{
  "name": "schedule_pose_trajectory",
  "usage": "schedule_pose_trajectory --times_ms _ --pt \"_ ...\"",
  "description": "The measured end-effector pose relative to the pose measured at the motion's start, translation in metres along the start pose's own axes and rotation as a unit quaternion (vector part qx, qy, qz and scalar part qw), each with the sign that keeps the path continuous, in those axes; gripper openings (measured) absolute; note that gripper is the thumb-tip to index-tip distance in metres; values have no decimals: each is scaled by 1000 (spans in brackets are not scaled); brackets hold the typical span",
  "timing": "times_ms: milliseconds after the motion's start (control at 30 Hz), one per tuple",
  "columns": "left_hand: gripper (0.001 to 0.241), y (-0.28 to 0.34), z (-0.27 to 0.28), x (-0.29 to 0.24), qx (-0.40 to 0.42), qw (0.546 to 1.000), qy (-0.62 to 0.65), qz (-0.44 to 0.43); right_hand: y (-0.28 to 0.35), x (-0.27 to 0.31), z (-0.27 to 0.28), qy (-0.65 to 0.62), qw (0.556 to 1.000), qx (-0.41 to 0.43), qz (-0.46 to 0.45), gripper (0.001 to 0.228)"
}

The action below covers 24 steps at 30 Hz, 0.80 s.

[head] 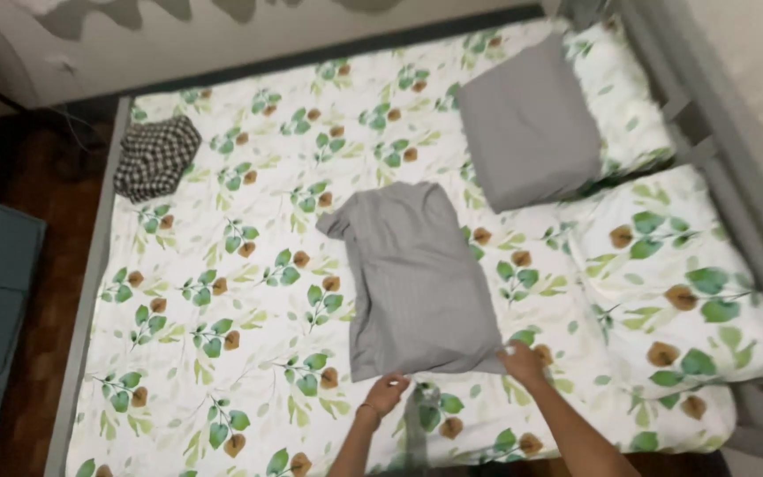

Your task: The person folds a white pillowcase with a green leaf pattern on a bed. They then pick up a grey pillow, insert it into a grey pillowcase, and fold the pillowcase. Finally, they fold a grey pillowcase on the bed.

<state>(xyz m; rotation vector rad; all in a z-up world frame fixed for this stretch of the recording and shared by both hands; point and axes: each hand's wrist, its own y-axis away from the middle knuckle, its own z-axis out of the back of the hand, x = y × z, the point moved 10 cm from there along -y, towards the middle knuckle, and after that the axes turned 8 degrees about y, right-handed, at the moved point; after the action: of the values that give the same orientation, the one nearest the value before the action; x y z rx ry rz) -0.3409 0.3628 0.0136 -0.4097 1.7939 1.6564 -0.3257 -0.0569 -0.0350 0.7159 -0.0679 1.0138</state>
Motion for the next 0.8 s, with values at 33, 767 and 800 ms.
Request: schedule_pose_trajectory --times_ms 33,767,800 --pt "44 -2 -1 -18 -3 1000 2 -7 16 22 25 0 1000 -4 6 61" --pt "45 248 -37 -318 -27 872 -368 -322 177 277 246 -17 871 -67 487 18" --pt "45 247 -24 -316 -35 880 -346 -324 180 285 244 -13 876 -70 476 17"
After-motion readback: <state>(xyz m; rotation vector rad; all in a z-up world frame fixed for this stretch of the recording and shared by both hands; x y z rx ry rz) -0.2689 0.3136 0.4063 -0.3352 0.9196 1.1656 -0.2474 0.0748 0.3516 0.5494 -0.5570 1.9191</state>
